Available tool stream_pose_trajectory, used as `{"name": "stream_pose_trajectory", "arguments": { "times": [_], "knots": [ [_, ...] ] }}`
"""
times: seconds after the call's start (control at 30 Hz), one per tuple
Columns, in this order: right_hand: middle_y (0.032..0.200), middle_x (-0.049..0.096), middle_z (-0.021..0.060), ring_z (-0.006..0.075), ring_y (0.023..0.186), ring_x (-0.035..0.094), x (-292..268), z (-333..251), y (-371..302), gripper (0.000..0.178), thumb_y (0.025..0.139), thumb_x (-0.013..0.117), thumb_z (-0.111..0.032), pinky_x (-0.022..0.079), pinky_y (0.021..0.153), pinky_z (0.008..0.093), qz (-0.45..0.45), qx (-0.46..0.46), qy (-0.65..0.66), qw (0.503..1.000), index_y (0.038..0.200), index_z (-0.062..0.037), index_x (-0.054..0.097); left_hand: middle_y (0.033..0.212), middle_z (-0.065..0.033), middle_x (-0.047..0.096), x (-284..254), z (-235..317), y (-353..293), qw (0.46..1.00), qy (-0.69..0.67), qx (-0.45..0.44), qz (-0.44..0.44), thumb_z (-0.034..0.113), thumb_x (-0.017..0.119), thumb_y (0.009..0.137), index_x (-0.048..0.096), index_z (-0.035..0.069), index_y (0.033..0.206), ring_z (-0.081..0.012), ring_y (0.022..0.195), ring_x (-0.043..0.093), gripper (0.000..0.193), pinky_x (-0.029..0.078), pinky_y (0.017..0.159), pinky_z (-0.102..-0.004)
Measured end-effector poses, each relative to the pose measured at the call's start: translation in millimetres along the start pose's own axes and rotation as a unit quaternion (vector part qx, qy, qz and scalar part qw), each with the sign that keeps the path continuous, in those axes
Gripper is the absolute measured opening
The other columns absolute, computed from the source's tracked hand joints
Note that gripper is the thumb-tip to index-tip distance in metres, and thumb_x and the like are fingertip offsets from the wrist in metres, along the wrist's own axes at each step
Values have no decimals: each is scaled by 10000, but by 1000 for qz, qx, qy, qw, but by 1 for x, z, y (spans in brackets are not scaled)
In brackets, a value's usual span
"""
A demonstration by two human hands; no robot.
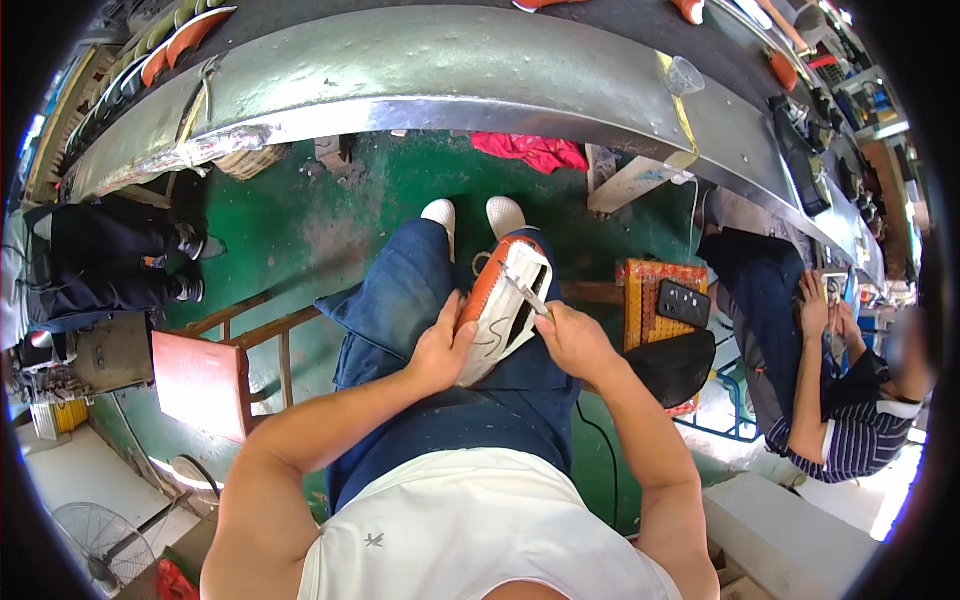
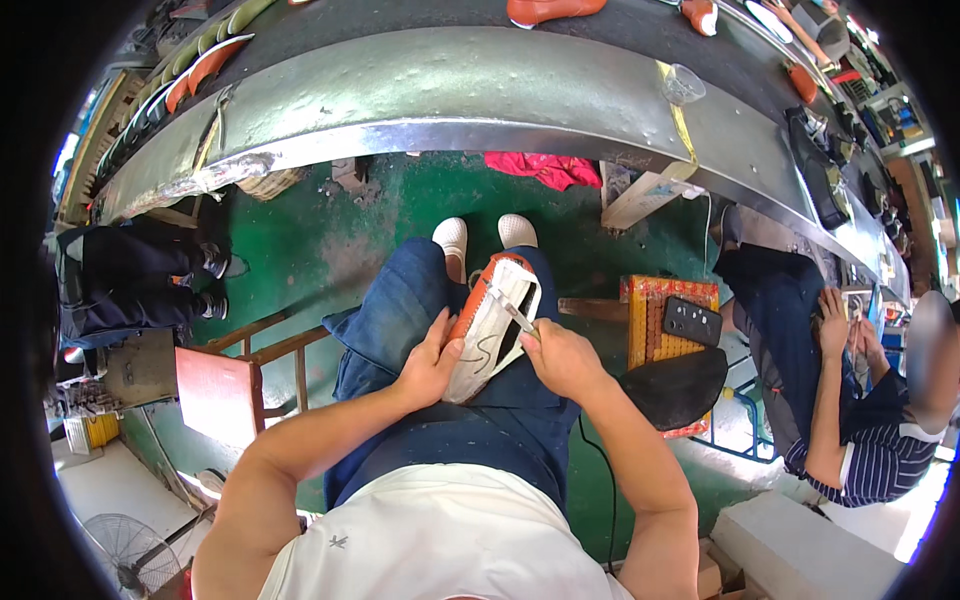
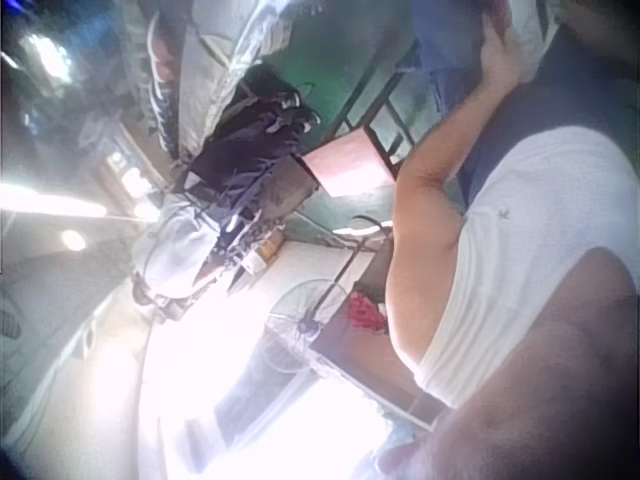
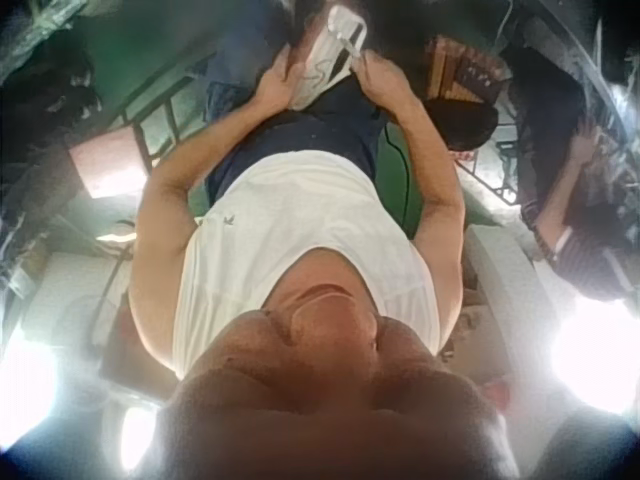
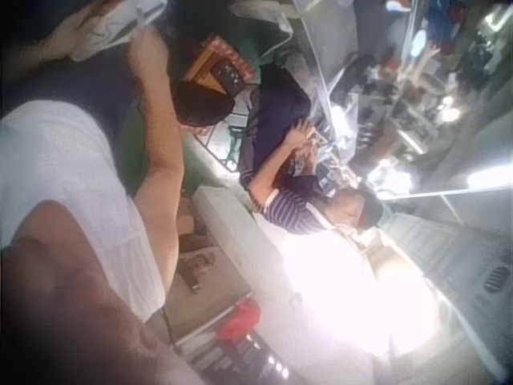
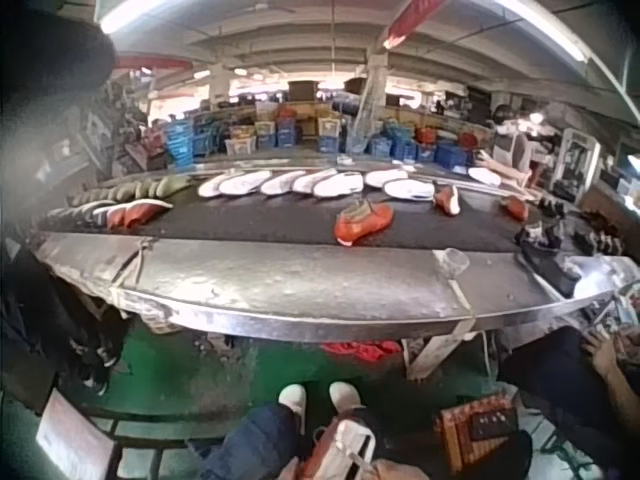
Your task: Manually lasting and shaping shoe uppers over lasts using a hand tool and conveyor belt system.
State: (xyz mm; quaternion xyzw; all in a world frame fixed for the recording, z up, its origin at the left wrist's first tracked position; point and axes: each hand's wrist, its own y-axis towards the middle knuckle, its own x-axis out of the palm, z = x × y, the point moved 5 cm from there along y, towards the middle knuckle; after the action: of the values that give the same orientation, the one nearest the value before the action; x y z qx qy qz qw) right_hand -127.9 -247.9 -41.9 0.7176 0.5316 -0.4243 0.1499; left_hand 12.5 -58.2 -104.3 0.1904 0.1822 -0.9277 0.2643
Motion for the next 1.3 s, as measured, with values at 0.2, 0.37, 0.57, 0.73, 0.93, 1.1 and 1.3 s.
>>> {"name": "stream_pose_trajectory", "arguments": {
  "times": [0.2,0.37,0.57,0.73,0.93,1.1,1.3],
  "knots": [
    [918,674,269,478,879,651,19,-23,-32,352,1036,532,-333,510,779,538,-71,6,-1,997,1078,10,596,1400,-293,559,-4,21,-2,991,-37,-52,-119,246,716,908,214,28,1589,-395,1279,586,873,446,1083,-410],
    [868,682,244,429,836,677,16,-1,-51,356,1051,493,-314,529,767,482,-31,47,144,988,1088,22,604,1388,-265,555,-19,43,13,963,72,-92,-243,196,813,772,86,84,1611,-389,1231,608,1116,457,1078,-398],
    [814,680,115,234,749,677,18,10,-72,443,1081,421,-378,529,718,359,96,64,323,939,1077,20,614,1196,-263,678,-88,112,20,990,81,47,-107,164,780,770,353,75,1520,-422,1080,684,868,532,971,-426],
    [844,679,99,206,764,680,14,15,-80,399,1064,481,-346,531,714,338,129,86,367,917,1144,26,598,1076,-173,724,-114,178,35,961,-187,205,-16,65,830,814,441,25,1360,-212,976,712,672,572,857,-353],
    [916,669,84,146,808,647,-1,4,-81,323,1000,589,-189,528,758,303,-21,141,293,946,1195,67,578,1083,-105,718,-36,107,100,989,8,-91,-112,396,602,1010,673,-12,1169,-155,931,669,443,536,853,-313],
    [1068,696,220,369,993,689,-12,-12,-75,379,950,631,-174,527,908,412,-144,81,172,971,1226,79,575,1334,-105,628,19,16,67,948,-245,-102,-175,428,319,1126,549,43,1430,-168,1186,589,542,456,1045,-324],
    [1267,601,357,463,1227,578,-19,-30,-56,491,970,604,-212,456,1061,480,-114,38,43,992,1327,116,529,1328,-116,617,31,0,50,943,-267,-113,-161,394,300,1133,499,25,1457,-170,1175,589,529,446,1060,-315]
  ]
}}
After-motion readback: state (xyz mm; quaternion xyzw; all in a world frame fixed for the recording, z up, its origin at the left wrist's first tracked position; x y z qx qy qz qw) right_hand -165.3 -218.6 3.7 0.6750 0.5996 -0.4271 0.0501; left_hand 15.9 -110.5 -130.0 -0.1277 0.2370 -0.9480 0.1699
